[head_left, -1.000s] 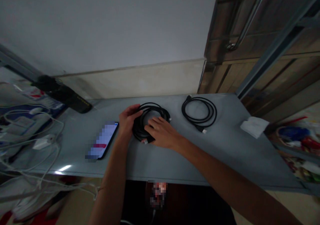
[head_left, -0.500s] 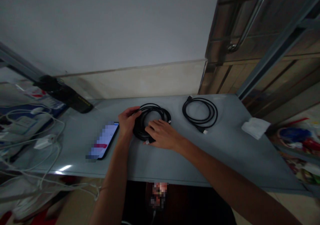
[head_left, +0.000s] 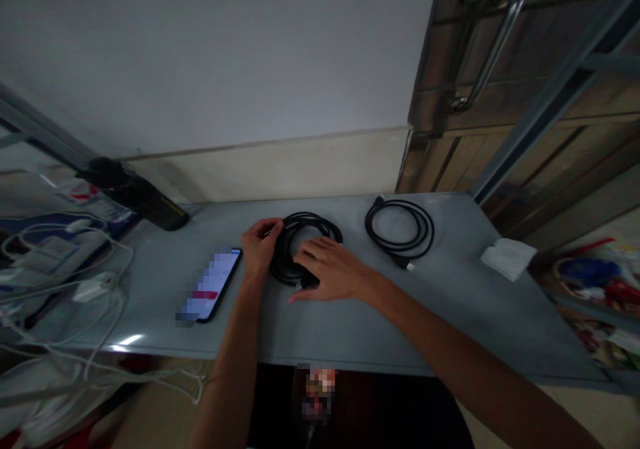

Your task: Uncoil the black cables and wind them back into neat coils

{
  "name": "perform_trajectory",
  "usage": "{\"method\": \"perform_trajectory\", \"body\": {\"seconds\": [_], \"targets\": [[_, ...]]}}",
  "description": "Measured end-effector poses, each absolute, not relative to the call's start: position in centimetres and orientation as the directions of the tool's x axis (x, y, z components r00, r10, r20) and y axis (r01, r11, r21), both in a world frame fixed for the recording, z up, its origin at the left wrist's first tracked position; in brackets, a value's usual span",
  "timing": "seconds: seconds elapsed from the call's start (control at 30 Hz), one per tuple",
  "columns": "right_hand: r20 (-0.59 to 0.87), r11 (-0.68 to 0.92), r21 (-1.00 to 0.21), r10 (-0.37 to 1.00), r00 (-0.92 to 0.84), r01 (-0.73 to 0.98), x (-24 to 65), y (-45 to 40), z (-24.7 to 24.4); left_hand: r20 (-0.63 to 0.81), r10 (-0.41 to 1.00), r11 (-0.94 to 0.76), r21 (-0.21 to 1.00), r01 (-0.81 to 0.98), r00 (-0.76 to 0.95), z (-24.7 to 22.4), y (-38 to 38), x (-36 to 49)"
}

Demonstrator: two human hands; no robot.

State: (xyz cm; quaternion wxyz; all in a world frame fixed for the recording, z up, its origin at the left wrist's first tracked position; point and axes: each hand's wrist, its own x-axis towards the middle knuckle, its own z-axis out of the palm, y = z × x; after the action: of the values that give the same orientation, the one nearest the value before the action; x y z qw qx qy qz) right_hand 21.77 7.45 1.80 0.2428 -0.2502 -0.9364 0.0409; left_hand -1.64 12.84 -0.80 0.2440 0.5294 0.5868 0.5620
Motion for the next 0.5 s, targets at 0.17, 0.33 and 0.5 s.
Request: {"method": "perform_trajectory", "body": {"seconds": [0.17,0.33,0.5], "targets": [[0.471,0.754,-0.245,0.643,-0.604,0.610,27.2,8.2,4.6,0.294,0.893,-0.171,0.922,0.348,-0.340,-1.0,12.9,-1.7],[0.397,0.525,-0.204,0.816,-0.420,0.826,35.7,7.7,2.9,0.309,0.870,-0.175,0.922,0.344,-0.384,-1.2,13.1,-1.7],[0.295,0.444,-0.104,0.868,-0.399,0.890,40.2,6.1,-0.8,0.350,0.833,-0.234,0.925,0.300,-0.428,-0.7,12.8,-1.5]]}}
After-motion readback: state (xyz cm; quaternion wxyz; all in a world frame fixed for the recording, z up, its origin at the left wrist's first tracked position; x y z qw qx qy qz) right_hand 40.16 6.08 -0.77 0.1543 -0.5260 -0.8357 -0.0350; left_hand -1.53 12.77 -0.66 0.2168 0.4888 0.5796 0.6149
